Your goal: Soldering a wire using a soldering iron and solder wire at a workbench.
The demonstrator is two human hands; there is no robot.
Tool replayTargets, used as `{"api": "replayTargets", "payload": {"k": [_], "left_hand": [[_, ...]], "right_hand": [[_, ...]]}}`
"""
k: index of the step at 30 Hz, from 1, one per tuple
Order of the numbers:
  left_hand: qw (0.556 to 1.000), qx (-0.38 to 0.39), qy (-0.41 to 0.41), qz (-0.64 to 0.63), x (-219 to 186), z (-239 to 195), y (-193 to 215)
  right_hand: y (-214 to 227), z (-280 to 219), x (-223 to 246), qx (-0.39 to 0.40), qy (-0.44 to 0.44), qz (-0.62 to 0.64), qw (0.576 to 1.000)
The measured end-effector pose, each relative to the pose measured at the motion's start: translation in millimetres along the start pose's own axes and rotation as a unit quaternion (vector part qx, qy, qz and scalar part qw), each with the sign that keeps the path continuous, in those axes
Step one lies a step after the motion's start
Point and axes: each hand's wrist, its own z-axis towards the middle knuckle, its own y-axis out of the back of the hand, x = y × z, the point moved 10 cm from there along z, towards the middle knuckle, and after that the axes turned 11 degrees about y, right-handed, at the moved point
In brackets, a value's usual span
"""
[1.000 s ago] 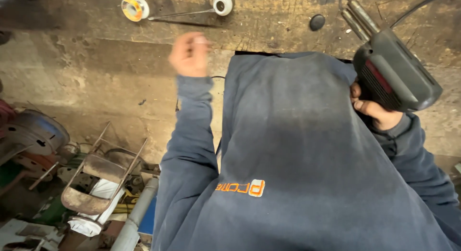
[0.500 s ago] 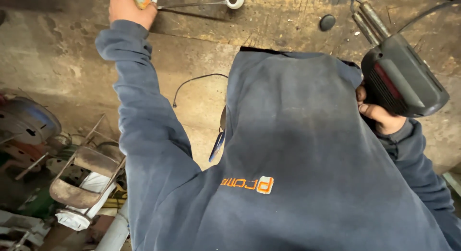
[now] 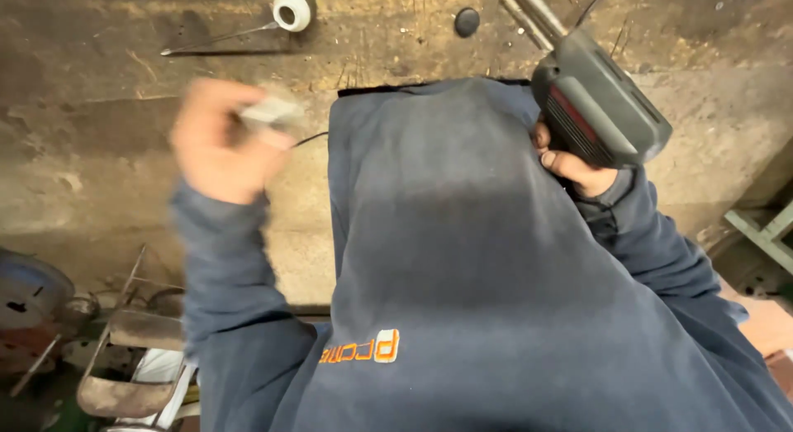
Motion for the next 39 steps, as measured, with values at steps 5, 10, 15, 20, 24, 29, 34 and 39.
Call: {"api": "replayTargets", "payload": {"k": [5, 10, 15, 20, 24, 29, 34, 39], "left_hand": [[0.981, 0.165, -0.096, -0.036, -47, -2, -129], [0.956, 0.287, -0.019, -0.062, -64, 6, -194], [0.950, 0.309, -0.031, 0.031, -72, 11, -211], [0.942, 0.314, -0.081, 0.081, -82, 10, -226], [0.949, 0.305, -0.027, 0.079, -80, 15, -225], [0.962, 0.270, -0.003, 0.041, -72, 20, -217], [0.944, 0.257, 0.139, -0.151, -15, 17, -212], [0.900, 0.226, 0.233, -0.291, 31, 16, -208]], "right_hand": [[-6, 11, 15, 0.008, 0.070, 0.002, 0.998], [-24, 28, 49, 0.006, 0.136, 0.109, 0.985], [-27, 26, 47, 0.021, 0.116, 0.066, 0.991], [-38, 29, 67, 0.039, 0.153, 0.056, 0.986], [-35, 29, 65, 0.012, 0.135, -0.063, 0.989], [-36, 31, 60, 0.001, 0.099, -0.018, 0.995], [-28, 24, 41, -0.010, 0.071, 0.034, 0.997], [-33, 22, 33, -0.007, 0.074, 0.096, 0.993]]}}
